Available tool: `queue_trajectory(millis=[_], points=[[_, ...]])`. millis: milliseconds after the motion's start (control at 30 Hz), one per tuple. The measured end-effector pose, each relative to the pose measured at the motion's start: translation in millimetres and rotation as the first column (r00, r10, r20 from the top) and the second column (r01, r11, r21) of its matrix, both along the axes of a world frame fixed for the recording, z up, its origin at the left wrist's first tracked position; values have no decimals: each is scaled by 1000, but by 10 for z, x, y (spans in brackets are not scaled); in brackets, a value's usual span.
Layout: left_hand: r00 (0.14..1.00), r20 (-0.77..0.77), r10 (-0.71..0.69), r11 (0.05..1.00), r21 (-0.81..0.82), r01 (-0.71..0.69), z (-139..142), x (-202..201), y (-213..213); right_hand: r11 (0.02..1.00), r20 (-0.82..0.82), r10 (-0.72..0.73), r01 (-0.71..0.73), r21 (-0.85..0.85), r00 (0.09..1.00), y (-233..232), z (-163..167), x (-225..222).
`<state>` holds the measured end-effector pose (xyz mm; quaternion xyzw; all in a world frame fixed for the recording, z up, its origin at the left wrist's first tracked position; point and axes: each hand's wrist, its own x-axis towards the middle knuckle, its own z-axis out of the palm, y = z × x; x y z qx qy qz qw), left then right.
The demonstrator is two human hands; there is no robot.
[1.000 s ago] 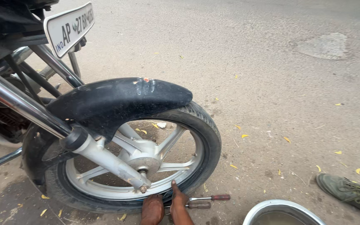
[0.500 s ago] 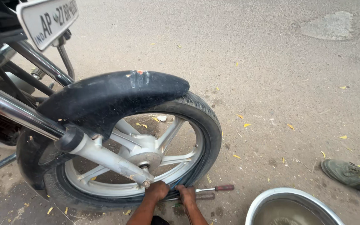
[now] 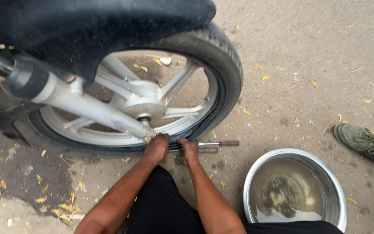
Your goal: The person uses tire levers to pry the bead of a motorcycle tire off the rim. They work around the circumference of the wheel, gradually separating the tire from the rim until it is partially detached.
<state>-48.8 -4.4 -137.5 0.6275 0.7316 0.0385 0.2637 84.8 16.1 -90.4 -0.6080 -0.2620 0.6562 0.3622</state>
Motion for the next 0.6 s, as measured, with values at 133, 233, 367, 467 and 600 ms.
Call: queue_trajectory(millis=[133, 233, 367, 467, 600], points=[[998, 52, 27, 999, -42, -25, -37, -27, 30, 1000, 8, 6, -6, 6, 1000, -24, -145, -34], [994, 108, -21, 997, 82, 12, -73, -116, 130, 966, 46, 257, -258, 25, 965, 14, -132, 178], [993, 35, -109, 977, 189, 101, -107, -176, 200, 545, 197, 836, -816, -193, 512, 307, 649, 1096], [996, 57, -72, 985, 164, 61, -85, -137, 185, 349, 450, 842, -937, -35, 297, 603, 1675, 2227], [994, 97, -54, 987, 153, 38, -19, -107, 172, 321, 348, 765, -790, 522, 541, 682, 2820, 3180]])
